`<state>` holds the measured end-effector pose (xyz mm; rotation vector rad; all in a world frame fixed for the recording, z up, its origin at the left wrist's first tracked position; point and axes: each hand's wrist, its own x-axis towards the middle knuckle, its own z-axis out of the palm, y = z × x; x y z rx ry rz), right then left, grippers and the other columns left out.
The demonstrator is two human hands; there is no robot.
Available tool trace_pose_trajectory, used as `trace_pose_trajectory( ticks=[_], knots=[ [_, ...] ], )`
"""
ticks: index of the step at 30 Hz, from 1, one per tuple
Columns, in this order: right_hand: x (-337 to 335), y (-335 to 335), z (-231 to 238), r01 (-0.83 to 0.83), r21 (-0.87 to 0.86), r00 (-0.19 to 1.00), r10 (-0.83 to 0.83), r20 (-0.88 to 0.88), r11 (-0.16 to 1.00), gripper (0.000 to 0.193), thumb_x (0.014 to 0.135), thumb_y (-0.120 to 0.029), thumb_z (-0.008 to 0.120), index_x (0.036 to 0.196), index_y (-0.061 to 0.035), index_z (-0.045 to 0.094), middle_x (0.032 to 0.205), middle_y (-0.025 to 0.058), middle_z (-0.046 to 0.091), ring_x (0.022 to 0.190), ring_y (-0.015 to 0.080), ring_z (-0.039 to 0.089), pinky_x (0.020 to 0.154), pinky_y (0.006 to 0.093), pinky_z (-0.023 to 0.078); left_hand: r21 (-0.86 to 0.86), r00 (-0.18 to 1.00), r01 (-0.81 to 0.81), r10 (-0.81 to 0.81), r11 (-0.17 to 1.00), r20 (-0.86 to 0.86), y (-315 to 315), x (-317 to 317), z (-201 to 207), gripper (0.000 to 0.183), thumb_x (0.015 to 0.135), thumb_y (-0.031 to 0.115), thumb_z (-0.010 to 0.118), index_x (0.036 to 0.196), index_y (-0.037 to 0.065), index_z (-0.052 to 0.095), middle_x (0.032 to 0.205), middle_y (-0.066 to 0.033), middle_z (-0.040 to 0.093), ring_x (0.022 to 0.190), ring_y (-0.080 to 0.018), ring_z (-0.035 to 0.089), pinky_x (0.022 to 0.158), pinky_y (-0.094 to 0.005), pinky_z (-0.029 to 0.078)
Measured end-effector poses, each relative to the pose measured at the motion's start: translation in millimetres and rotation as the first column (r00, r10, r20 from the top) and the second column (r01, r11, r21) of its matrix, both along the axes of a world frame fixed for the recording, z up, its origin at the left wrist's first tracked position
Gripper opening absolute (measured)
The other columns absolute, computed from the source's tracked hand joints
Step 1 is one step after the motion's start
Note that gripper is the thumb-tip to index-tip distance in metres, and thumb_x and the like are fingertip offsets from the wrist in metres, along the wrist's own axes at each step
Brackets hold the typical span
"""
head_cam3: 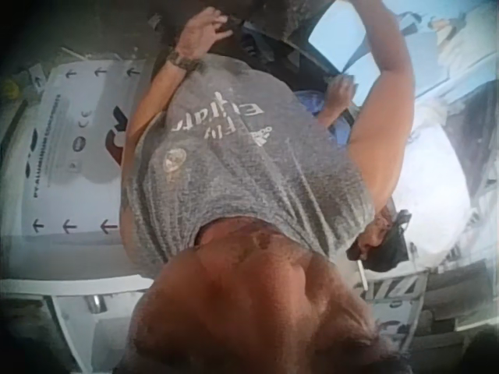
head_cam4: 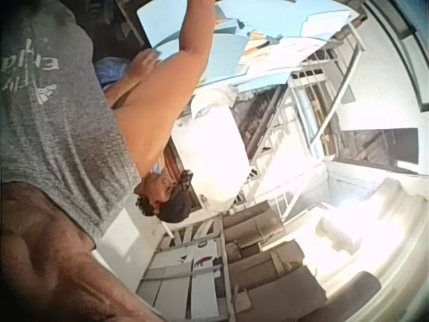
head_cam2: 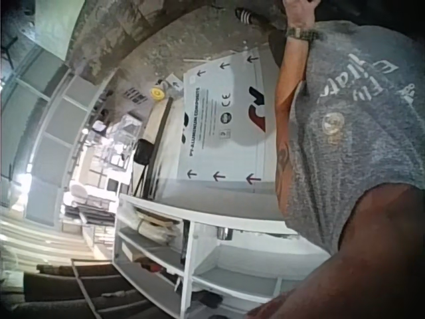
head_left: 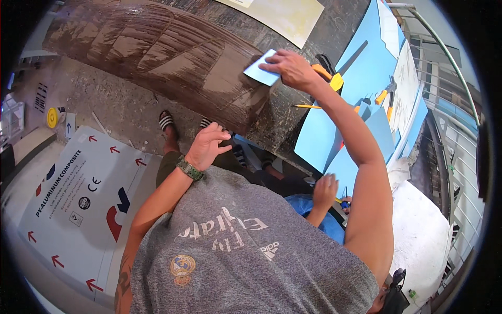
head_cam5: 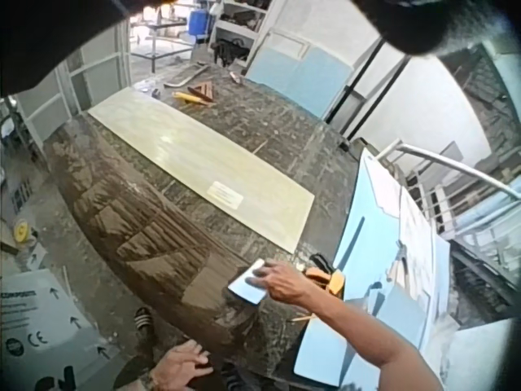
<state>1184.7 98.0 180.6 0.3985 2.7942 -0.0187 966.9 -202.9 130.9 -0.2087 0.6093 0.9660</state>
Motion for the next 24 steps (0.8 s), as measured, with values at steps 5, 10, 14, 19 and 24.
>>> trace_pose_trajectory(
  ticks=[5, 10, 14, 19, 24],
  knots=[
    [44.5, -20.5, 8.5, -0.053, 0.004, 0.989, 0.053, -0.137, 0.999, 0.038, 0.089, -0.005, 0.055, 0.124, -0.0204, 0.061, 0.099, 0.0036, 0.07, 0.081, 0.0244, 0.058, 0.071, 0.035, 0.052, 0.035, 1.0, 0.008, -0.008, 0.999, 0.013, 1.2, -3.2, -0.1, 0.023, 0.09, 0.002, 0.059, 0.085, 0.019, 0.044, 0.099, 0.003, 0.042, 0.109, -0.0142, 0.044, 0.104, -0.049, 0.032],
    [39.4, -27.9, 27.5, 0.426, -0.186, 0.896, -0.441, -0.05, 0.886, 0.043, 0.082, -0.003, 0.055, 0.122, -0.0159, 0.063, 0.093, 0.0095, 0.07, 0.073, 0.0315, 0.06, 0.064, 0.0412, 0.049, 0.02, 0.998, 0.059, -0.059, 0.998, 0.01, 4.7, -5.7, 5.7, 0.024, 0.09, 0.003, 0.059, 0.083, 0.02, 0.044, 0.096, 0.0036, 0.043, 0.104, -0.0129, 0.046, 0.103, -0.0491, 0.032],
    [32.7, -30.2, 41.8, 0.61, -0.161, 0.786, -0.619, -0.008, 0.776, 0.043, 0.078, -0.006, 0.054, 0.12, -0.0133, 0.066, 0.088, 0.0152, 0.07, 0.069, 0.0374, 0.061, 0.061, 0.0447, 0.047, 0.028, 0.999, 0.051, -0.051, 0.998, -0.004, 3.0, -8.6, 7.2, 0.025, 0.089, 0.003, 0.061, 0.082, 0.02, 0.044, 0.093, 0.0047, 0.046, 0.098, -0.0108, 0.048, 0.103, -0.0493, 0.032],
    [52.5, -45.0, 6.5, 0.615, -0.202, 0.758, -0.642, -0.114, 0.762, 0.042, 0.079, -0.01, 0.054, 0.119, -0.0138, 0.067, 0.089, 0.0169, 0.071, 0.07, 0.0388, 0.062, 0.063, 0.0454, 0.047, 0.006, 0.997, 0.077, -0.077, 0.997, 0.006, 6.9, -5.8, 7.3, 0.026, 0.088, 0.003, 0.062, 0.081, 0.021, 0.045, 0.092, 0.0056, 0.05, 0.093, -0.0095, 0.049, 0.103, -0.0505, 0.032],
    [32.9, -70.4, 2.4, 0.633, -0.189, 0.737, -0.659, -0.149, 0.751, 0.052, 0.081, -0.007, 0.053, 0.13, -0.0161, 0.067, 0.092, 0.0183, 0.071, 0.073, 0.0407, 0.062, 0.065, 0.0458, 0.047, 0.014, 0.996, 0.081, -0.08, 0.997, -0.026, 6.1, -1.7, 3.5, 0.024, 0.088, 0.004, 0.064, 0.081, 0.022, 0.049, 0.094, 0.0048, 0.053, 0.093, -0.0099, 0.049, 0.102, -0.0536, 0.033]
  ],
)
